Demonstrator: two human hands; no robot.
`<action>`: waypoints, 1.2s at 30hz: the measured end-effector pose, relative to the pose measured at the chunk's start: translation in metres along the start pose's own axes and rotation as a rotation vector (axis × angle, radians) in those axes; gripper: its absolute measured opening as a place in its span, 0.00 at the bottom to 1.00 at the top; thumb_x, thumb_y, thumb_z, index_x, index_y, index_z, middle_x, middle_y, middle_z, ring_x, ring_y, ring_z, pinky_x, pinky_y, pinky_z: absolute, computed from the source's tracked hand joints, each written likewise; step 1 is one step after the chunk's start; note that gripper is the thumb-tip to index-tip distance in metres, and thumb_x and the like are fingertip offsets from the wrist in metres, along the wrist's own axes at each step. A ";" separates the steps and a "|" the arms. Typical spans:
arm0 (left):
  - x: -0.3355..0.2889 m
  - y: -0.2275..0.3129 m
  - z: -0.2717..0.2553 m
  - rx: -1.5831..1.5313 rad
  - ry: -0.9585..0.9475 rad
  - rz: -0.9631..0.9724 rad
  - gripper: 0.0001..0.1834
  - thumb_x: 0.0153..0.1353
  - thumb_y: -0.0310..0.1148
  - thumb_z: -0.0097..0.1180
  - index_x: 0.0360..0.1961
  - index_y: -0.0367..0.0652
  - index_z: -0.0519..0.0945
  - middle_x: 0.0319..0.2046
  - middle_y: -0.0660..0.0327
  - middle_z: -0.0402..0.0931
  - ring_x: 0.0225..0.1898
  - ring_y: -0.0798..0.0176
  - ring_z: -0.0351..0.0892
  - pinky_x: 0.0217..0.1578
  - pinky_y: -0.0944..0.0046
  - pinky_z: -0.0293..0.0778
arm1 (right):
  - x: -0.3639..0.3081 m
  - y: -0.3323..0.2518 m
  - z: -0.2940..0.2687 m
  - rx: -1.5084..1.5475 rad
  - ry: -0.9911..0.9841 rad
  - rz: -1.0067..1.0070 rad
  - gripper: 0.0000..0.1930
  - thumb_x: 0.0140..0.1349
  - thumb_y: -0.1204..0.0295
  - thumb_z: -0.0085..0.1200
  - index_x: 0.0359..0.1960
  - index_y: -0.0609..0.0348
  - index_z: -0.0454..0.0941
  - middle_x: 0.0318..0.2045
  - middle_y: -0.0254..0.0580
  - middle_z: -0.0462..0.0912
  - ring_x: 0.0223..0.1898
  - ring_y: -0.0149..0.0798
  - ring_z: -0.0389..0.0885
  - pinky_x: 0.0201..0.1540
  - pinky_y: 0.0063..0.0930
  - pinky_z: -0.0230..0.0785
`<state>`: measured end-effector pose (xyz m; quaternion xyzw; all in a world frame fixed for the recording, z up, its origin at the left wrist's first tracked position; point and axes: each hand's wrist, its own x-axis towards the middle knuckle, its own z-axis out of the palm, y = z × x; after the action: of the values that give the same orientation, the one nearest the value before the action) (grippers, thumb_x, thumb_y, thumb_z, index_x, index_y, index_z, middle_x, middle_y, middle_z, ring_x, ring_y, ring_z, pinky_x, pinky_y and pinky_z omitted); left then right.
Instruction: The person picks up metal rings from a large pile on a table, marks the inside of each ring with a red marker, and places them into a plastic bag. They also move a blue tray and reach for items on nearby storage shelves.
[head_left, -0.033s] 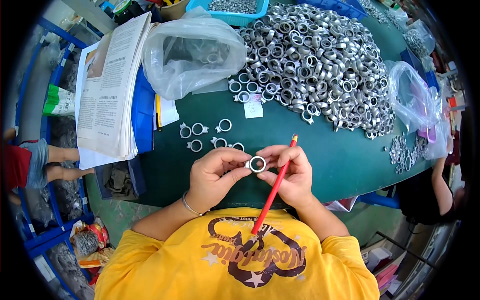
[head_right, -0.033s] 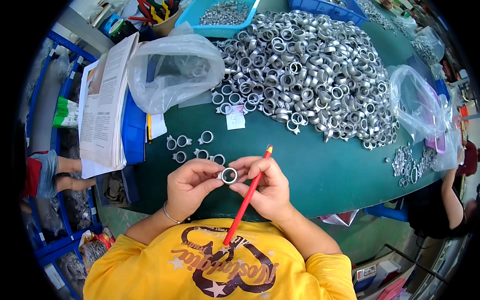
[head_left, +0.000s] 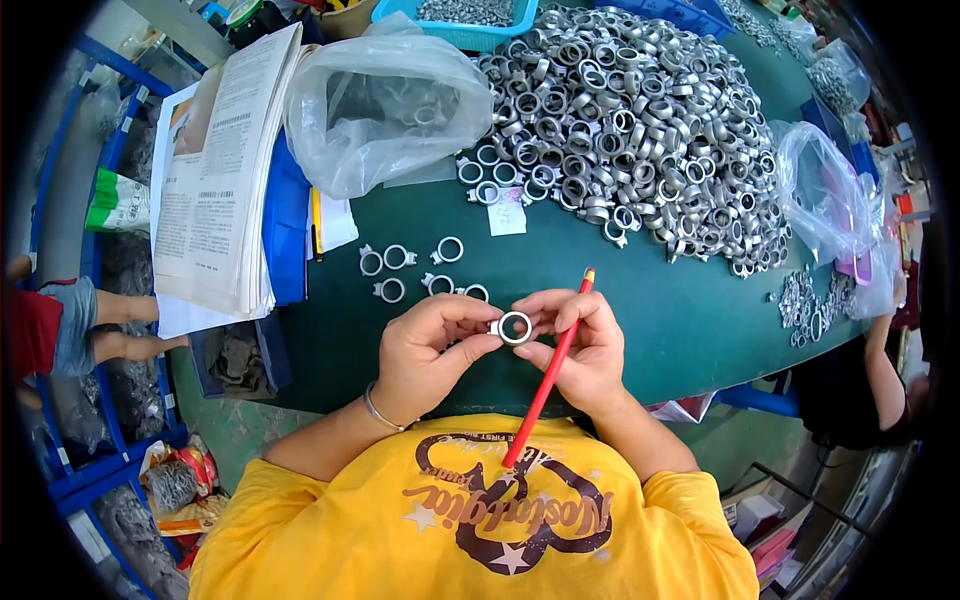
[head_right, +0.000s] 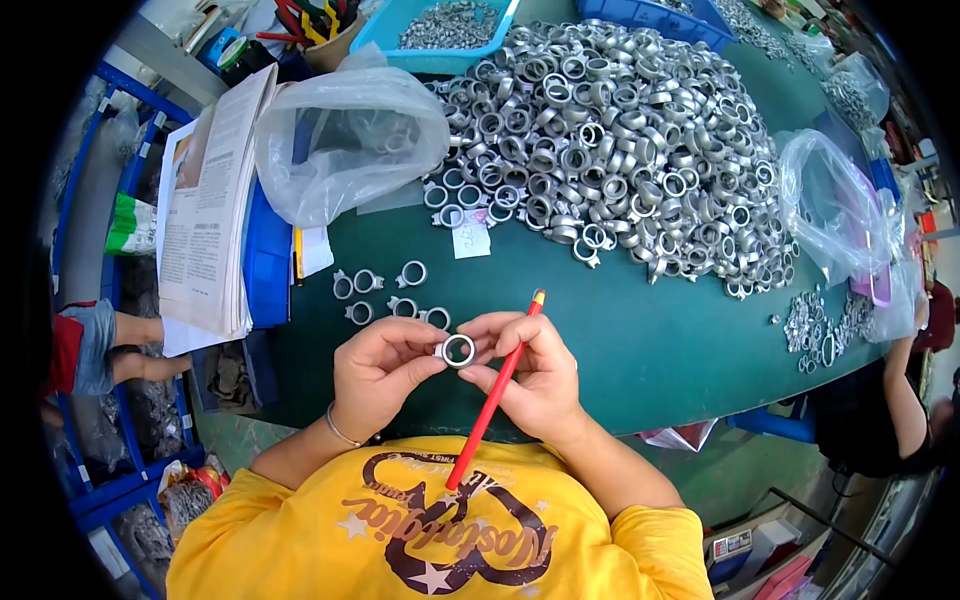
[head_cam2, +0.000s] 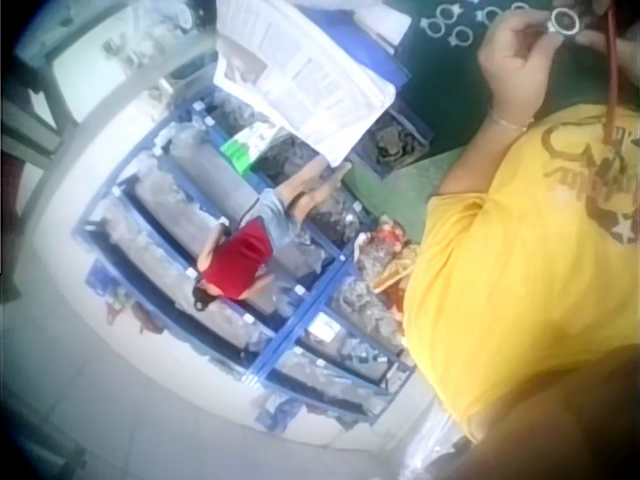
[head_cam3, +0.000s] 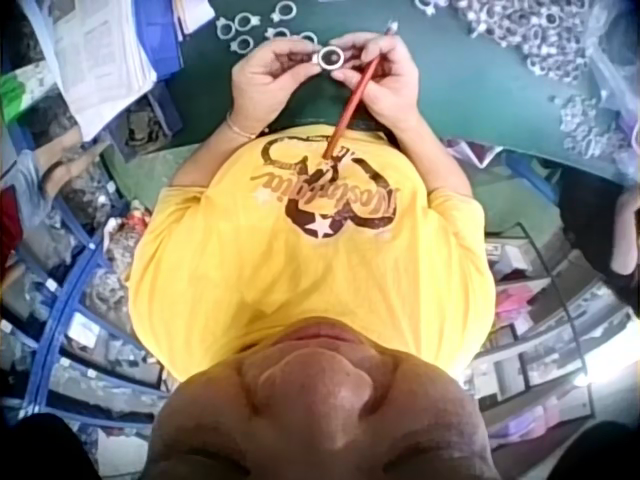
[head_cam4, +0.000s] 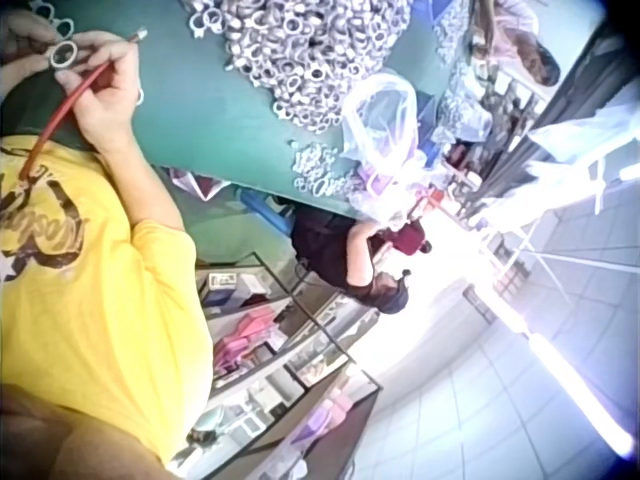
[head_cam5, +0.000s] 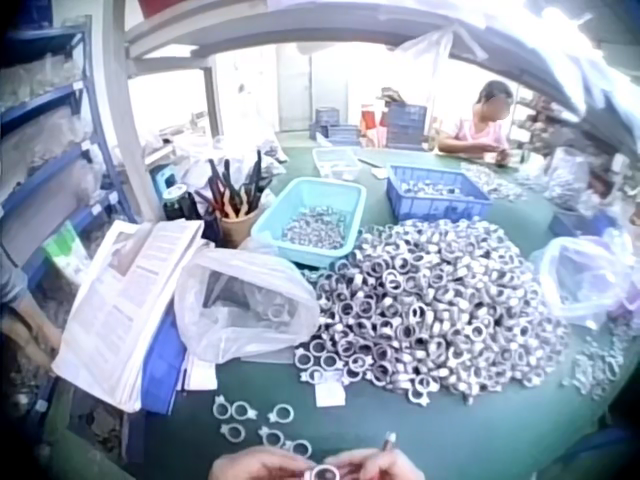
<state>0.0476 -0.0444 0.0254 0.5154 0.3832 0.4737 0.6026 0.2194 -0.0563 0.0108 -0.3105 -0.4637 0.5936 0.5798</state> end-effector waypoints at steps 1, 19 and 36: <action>0.000 0.000 0.000 -0.011 0.004 -0.023 0.10 0.49 0.17 0.57 0.35 0.32 0.75 0.37 0.57 0.74 0.36 0.67 0.77 0.37 0.72 0.74 | -0.001 0.001 0.000 -0.003 0.002 0.005 0.17 0.48 0.89 0.54 0.31 0.58 0.60 0.42 0.53 0.72 0.40 0.33 0.76 0.41 0.22 0.71; -0.001 0.001 -0.003 0.267 -0.032 0.135 0.11 0.47 0.15 0.58 0.34 0.32 0.74 0.35 0.54 0.74 0.35 0.64 0.77 0.35 0.71 0.75 | -0.002 0.008 -0.004 0.055 0.029 0.118 0.16 0.49 0.86 0.55 0.30 0.59 0.60 0.39 0.54 0.75 0.36 0.30 0.75 0.36 0.19 0.71; 0.000 -0.001 -0.004 0.302 -0.086 0.187 0.13 0.47 0.14 0.57 0.35 0.32 0.72 0.34 0.54 0.73 0.34 0.64 0.78 0.35 0.71 0.74 | -0.004 0.010 -0.007 0.039 -0.068 0.133 0.13 0.53 0.86 0.51 0.29 0.59 0.59 0.43 0.60 0.74 0.41 0.38 0.77 0.41 0.24 0.72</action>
<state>0.0443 -0.0435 0.0239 0.6532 0.3743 0.4422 0.4875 0.2225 -0.0581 -0.0012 -0.3090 -0.4497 0.6500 0.5289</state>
